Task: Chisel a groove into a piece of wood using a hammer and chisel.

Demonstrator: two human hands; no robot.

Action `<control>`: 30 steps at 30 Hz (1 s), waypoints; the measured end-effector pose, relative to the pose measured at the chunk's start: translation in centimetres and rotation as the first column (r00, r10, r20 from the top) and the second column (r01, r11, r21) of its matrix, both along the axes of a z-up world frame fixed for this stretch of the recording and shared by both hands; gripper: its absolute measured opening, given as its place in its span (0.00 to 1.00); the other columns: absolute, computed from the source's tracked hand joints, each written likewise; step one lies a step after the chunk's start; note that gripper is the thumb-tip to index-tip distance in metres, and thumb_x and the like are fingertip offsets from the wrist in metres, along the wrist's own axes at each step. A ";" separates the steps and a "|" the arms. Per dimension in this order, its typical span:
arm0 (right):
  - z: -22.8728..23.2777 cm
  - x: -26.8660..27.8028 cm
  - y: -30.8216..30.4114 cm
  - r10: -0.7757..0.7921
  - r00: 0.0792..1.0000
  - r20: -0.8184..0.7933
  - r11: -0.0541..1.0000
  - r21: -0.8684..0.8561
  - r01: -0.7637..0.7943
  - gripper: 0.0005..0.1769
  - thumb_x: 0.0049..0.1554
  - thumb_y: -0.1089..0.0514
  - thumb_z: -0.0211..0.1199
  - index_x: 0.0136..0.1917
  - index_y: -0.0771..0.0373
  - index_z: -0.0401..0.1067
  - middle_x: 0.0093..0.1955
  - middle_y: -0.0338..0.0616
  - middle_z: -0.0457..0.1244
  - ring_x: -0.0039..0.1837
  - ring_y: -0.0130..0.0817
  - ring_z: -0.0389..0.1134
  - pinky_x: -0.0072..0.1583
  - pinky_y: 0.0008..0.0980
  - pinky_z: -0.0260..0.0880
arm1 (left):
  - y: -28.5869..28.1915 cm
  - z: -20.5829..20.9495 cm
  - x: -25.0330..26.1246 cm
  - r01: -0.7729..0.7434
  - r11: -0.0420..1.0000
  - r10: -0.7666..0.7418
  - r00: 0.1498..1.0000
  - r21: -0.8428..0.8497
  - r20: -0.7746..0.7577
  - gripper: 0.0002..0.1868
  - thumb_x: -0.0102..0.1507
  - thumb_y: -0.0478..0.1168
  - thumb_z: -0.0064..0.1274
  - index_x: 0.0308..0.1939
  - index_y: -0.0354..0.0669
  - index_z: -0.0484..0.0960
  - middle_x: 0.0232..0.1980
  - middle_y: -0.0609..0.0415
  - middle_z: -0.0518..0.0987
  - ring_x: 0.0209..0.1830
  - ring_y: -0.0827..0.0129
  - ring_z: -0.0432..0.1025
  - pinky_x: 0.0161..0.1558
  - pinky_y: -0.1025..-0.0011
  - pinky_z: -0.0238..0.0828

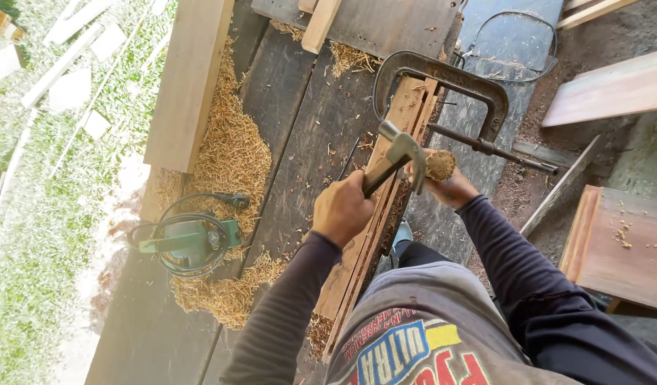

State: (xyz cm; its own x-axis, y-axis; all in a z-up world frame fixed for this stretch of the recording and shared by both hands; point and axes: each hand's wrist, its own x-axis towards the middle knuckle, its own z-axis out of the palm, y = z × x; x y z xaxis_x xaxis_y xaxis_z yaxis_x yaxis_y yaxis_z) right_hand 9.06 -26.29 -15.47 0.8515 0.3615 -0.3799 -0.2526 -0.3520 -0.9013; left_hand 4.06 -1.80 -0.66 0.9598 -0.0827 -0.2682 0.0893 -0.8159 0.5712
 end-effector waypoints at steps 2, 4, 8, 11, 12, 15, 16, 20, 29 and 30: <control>0.4 -0.2 0.0 0.008 0.997 0.071 1.000 0.026 -0.010 0.08 0.58 0.55 0.65 0.50 0.55 0.69 0.46 0.36 0.66 0.50 0.28 0.69 0.54 0.34 0.75 | 0.8 -0.1 -0.2 -0.019 1.000 0.019 1.000 -0.006 0.000 0.10 0.59 0.43 0.54 0.41 0.43 0.78 0.33 0.41 0.82 0.34 0.44 0.78 0.38 0.48 0.73; -0.9 -0.4 -0.4 -0.058 0.997 0.058 0.946 0.323 0.036 0.08 0.54 0.64 0.65 0.46 0.58 0.69 0.44 0.39 0.62 0.47 0.31 0.64 0.51 0.38 0.70 | 1.6 -0.2 -0.6 -0.077 0.996 0.077 0.997 -0.034 0.001 0.10 0.58 0.43 0.55 0.39 0.44 0.79 0.31 0.41 0.82 0.34 0.43 0.78 0.37 0.48 0.72; 1.8 -0.2 0.0 -0.030 0.991 0.129 0.907 0.421 -0.027 0.09 0.53 0.67 0.64 0.43 0.57 0.67 0.48 0.38 0.64 0.56 0.33 0.66 0.61 0.38 0.70 | 1.7 -0.5 -1.7 -0.143 0.985 0.143 0.990 -0.100 -0.009 0.09 0.58 0.43 0.55 0.37 0.43 0.78 0.30 0.40 0.81 0.35 0.42 0.77 0.37 0.49 0.71; 2.0 -0.3 -0.5 -0.029 0.990 0.136 0.901 0.433 -0.033 0.10 0.52 0.69 0.61 0.44 0.56 0.67 0.49 0.39 0.66 0.67 0.38 0.67 0.72 0.42 0.67 | 1.3 -1.2 -2.3 -0.216 0.967 0.215 0.976 -0.134 -0.024 0.10 0.57 0.43 0.56 0.34 0.41 0.76 0.29 0.39 0.79 0.33 0.42 0.77 0.35 0.50 0.71; 2.0 -0.4 -0.6 -0.040 0.989 0.145 0.915 0.404 -0.022 0.09 0.52 0.69 0.60 0.43 0.57 0.66 0.49 0.39 0.66 0.69 0.39 0.67 0.72 0.43 0.66 | 1.2 -1.4 -2.6 -0.238 0.962 0.236 0.971 -0.135 -0.028 0.10 0.57 0.43 0.56 0.34 0.41 0.76 0.30 0.39 0.80 0.33 0.42 0.77 0.35 0.50 0.71; 1.4 -0.5 -1.2 -0.053 0.986 0.160 0.923 0.385 -0.013 0.09 0.53 0.70 0.59 0.43 0.58 0.66 0.48 0.39 0.66 0.70 0.41 0.67 0.72 0.44 0.66 | 1.0 -2.1 -2.9 -0.261 0.957 0.260 0.965 -0.125 -0.021 0.10 0.57 0.43 0.56 0.33 0.41 0.76 0.30 0.39 0.80 0.34 0.42 0.76 0.35 0.50 0.70; 1.1 -0.8 -1.6 -0.059 0.986 0.158 0.920 0.392 -0.008 0.08 0.54 0.70 0.59 0.42 0.58 0.65 0.48 0.39 0.66 0.69 0.42 0.67 0.72 0.45 0.66 | 1.0 -2.4 -3.1 -0.259 0.959 0.258 0.966 -0.117 -0.018 0.10 0.56 0.43 0.57 0.33 0.40 0.76 0.29 0.39 0.79 0.34 0.42 0.76 0.35 0.50 0.70; 2.1 -0.5 -1.8 -0.039 0.973 0.228 0.917 0.394 -0.055 0.08 0.55 0.69 0.60 0.45 0.58 0.66 0.49 0.38 0.64 0.70 0.41 0.65 0.72 0.44 0.65 | 0.4 -2.7 -3.1 -0.305 0.946 0.294 0.949 -0.104 -0.113 0.13 0.58 0.46 0.57 0.35 0.41 0.76 0.30 0.40 0.80 0.35 0.42 0.76 0.35 0.51 0.70; 0.6 -0.6 -1.3 0.014 0.974 0.228 0.920 0.378 -0.102 0.11 0.54 0.69 0.60 0.45 0.55 0.65 0.50 0.37 0.65 0.70 0.41 0.65 0.76 0.48 0.62 | -0.3 -3.2 -3.8 -0.289 0.949 0.277 0.956 -0.130 -0.100 0.09 0.58 0.42 0.54 0.34 0.40 0.77 0.29 0.41 0.79 0.32 0.44 0.76 0.35 0.53 0.71; 0.6 -0.5 -1.2 0.012 0.976 0.219 0.914 0.392 -0.099 0.10 0.55 0.69 0.60 0.44 0.55 0.65 0.50 0.37 0.65 0.70 0.41 0.65 0.76 0.48 0.62 | -0.3 -3.1 -3.7 -0.291 0.950 0.278 0.954 -0.117 -0.112 0.10 0.59 0.43 0.55 0.33 0.39 0.77 0.28 0.41 0.79 0.32 0.44 0.76 0.35 0.53 0.71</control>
State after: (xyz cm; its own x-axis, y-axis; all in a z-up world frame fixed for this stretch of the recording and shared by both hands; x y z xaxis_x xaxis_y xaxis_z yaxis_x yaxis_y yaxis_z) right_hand 8.61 -27.52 -14.85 0.8692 0.4944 -0.0107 -0.0348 0.0395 -0.9986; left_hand 0.31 -2.08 -3.72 0.9199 0.1499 -0.3623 0.3644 -0.6677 0.6491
